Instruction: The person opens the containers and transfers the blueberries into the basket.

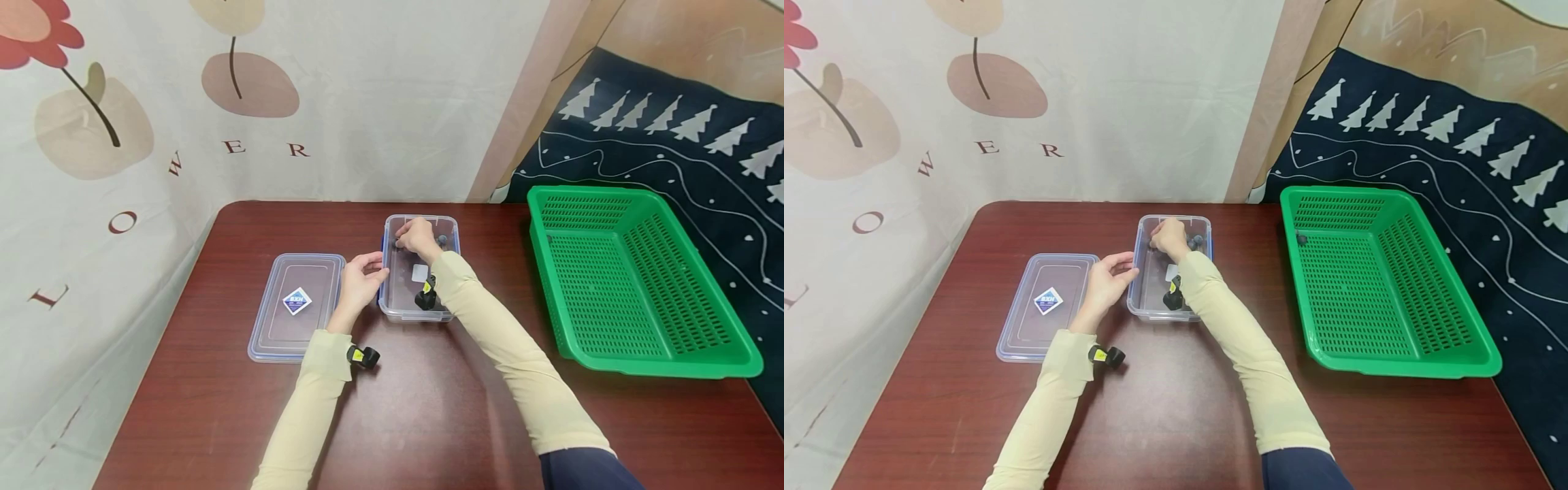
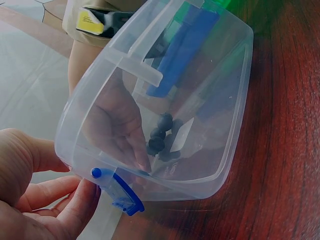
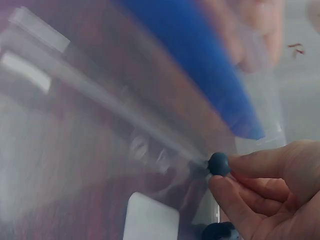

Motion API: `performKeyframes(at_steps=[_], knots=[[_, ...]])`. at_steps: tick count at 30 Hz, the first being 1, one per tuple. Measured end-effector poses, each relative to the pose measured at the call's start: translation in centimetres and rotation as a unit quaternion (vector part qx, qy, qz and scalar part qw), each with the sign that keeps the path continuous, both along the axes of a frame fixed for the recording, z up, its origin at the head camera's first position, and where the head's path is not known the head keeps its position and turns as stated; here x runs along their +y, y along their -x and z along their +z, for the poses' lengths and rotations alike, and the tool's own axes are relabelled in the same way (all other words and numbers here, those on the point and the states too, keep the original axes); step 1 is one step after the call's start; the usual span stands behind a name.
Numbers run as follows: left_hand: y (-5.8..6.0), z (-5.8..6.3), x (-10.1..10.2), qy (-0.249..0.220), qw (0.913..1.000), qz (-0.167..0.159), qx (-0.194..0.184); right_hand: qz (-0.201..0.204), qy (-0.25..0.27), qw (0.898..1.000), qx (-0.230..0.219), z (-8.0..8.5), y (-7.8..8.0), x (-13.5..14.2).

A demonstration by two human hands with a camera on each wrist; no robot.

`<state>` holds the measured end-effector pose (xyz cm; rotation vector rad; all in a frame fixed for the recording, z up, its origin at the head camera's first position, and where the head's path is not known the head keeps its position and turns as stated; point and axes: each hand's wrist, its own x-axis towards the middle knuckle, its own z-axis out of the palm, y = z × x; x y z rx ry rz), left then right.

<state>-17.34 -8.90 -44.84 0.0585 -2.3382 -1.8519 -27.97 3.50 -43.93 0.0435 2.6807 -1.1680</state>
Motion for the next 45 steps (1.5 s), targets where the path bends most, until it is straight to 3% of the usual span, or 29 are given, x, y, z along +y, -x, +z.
performKeyframes(at_steps=[15, 22, 30, 45], knots=[[0.1, -0.1, 0.0, -0.015, 0.9999, -0.003, -0.002, 0.015, -0.051, 0.998, 0.022, -0.7, 0.1, -0.3], [-0.1, 0.4, 0.2, -0.016, 0.9999, -0.005, 0.001, 0.022, -0.023, 0.999, 0.005, 0.1, 0.0, 0.2], [0.1, -0.1, 0.0, -0.004, 1.0, 0.003, -0.006, -0.017, 0.062, 0.998, -0.004, 3.0, 0.3, 1.7], [0.1, -0.1, -0.1, 0.002, 0.9999, 0.004, -0.014, -0.024, 0.121, 0.992, -0.013, 8.9, -0.8, 8.1]])
